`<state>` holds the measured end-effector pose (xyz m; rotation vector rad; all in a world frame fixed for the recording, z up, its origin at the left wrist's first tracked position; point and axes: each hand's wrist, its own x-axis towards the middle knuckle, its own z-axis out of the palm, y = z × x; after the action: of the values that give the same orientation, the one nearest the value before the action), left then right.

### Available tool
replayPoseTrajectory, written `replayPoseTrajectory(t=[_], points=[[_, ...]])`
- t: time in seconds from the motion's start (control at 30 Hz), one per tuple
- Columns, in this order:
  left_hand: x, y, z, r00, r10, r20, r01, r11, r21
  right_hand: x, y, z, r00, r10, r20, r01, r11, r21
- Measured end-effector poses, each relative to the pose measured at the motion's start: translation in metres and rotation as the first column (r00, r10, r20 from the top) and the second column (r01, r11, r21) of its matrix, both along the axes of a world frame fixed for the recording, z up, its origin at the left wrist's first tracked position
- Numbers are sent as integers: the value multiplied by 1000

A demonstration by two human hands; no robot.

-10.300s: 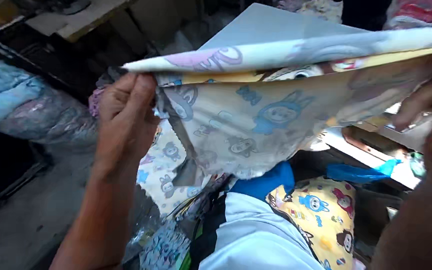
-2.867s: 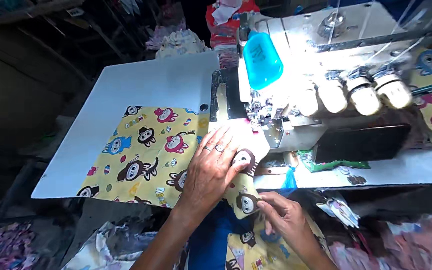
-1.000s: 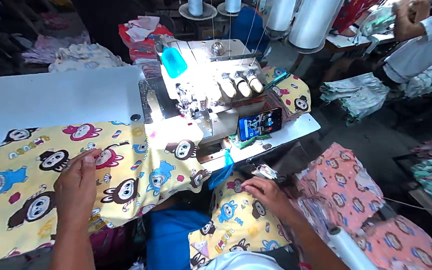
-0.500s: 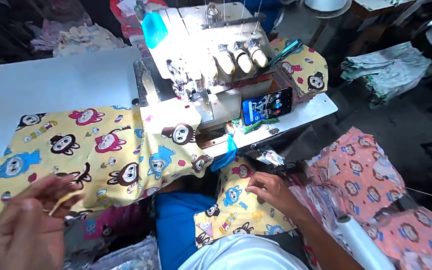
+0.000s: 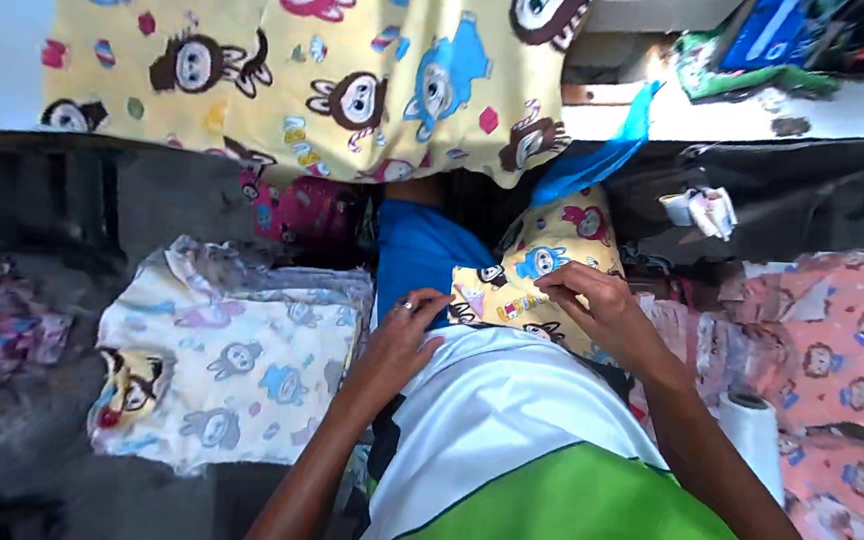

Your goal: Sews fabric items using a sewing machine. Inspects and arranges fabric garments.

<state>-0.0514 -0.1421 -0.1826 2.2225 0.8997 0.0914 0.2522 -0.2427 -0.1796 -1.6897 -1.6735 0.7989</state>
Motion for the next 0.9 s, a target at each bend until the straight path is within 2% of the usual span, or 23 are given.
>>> replayPoseTrajectory(t=[0.2,0.37,0.47,0.6,0.7,0.8,0.83,0.9], points=[[21,0,-25,998,-13,66,3,988,155,-32,8,-7,993,120,-3,-120,988,-98],[26,3,-22,972,-57,227,-6,963,268,-45,15,-11,996,86,28,-77,972,-222],[22,0,-20,946,-91,310,-20,942,336,-53,20,-12,998,58,-12,-59,956,-286],[21,-6,-20,930,-92,355,-35,941,335,-57,21,-19,987,57,-150,-94,963,-252],[13,-8,-19,941,-85,327,-24,949,316,-52,19,-21,934,-24,-356,-52,978,-203],[0,-8,-17,968,-101,230,46,972,232,-32,9,-15,752,-222,-620,73,964,-257],[-4,-9,-17,974,-107,199,71,981,180,-21,3,-13,722,-292,-627,135,948,-287],[-6,-10,-17,983,-115,146,106,992,66,7,-10,-11,773,-417,-478,312,906,-286]])
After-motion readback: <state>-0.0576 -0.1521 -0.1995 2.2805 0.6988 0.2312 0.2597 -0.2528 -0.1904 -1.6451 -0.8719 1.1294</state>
